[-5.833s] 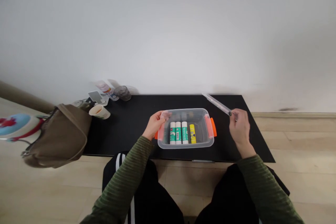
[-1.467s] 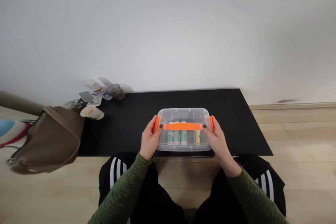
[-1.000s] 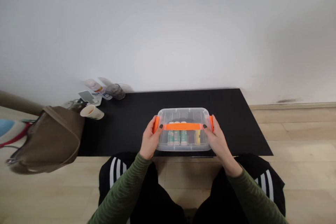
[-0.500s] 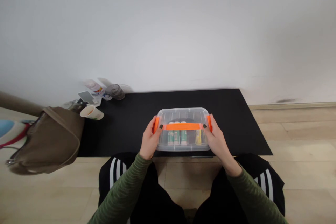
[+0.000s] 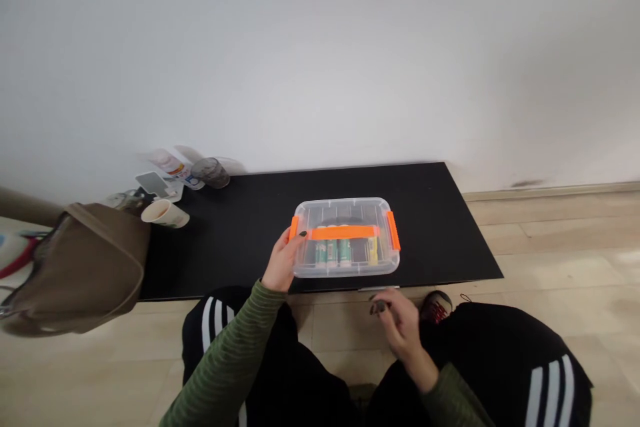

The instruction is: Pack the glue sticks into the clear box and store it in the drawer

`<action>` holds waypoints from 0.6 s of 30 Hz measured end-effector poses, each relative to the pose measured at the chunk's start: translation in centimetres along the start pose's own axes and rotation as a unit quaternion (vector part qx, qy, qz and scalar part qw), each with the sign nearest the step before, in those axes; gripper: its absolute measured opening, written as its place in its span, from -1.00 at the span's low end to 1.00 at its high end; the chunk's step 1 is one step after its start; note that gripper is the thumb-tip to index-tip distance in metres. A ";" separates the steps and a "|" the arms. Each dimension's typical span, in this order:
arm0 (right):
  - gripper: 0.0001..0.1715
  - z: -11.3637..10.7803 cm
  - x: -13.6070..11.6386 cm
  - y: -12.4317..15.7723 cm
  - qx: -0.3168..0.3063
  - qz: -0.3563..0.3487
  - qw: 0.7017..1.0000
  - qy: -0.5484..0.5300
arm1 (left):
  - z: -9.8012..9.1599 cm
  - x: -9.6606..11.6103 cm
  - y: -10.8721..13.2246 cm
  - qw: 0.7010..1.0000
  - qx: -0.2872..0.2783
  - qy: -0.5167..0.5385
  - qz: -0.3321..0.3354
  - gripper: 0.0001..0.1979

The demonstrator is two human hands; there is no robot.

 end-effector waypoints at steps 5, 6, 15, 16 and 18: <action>-0.80 6.8 11.6 8.3 -0.056 0.455 0.883 -0.098 | 0.2 0.3 0.1 1.000 -0.001 0.015 -0.001 -0.56; -0.77 7.2 13.1 8.8 -0.038 0.488 0.866 -0.105 | 0.2 0.4 0.1 1.000 -0.002 0.014 -0.001 -0.55; -0.87 5.5 19.3 7.6 0.058 0.486 0.855 -0.174 | 0.5 0.7 0.1 1.000 -0.005 -0.005 0.027 -0.58; -0.88 5.4 19.5 7.5 0.059 0.481 0.856 -0.181 | 0.4 0.7 0.0 1.000 -0.001 -0.006 0.028 -0.58; -0.87 5.3 19.8 7.4 0.055 0.466 0.862 -0.194 | 0.3 0.7 -0.1 1.000 0.008 -0.009 0.028 -0.58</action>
Point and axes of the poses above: each hand's wrist, its own y-axis away from the middle knuckle, its own z-axis out of the palm, x = y × z, the point moved 7 cm from there along -y, towards the middle knuckle, and after that the axes turned 15 degrees about -z, right-handed, at the moved point
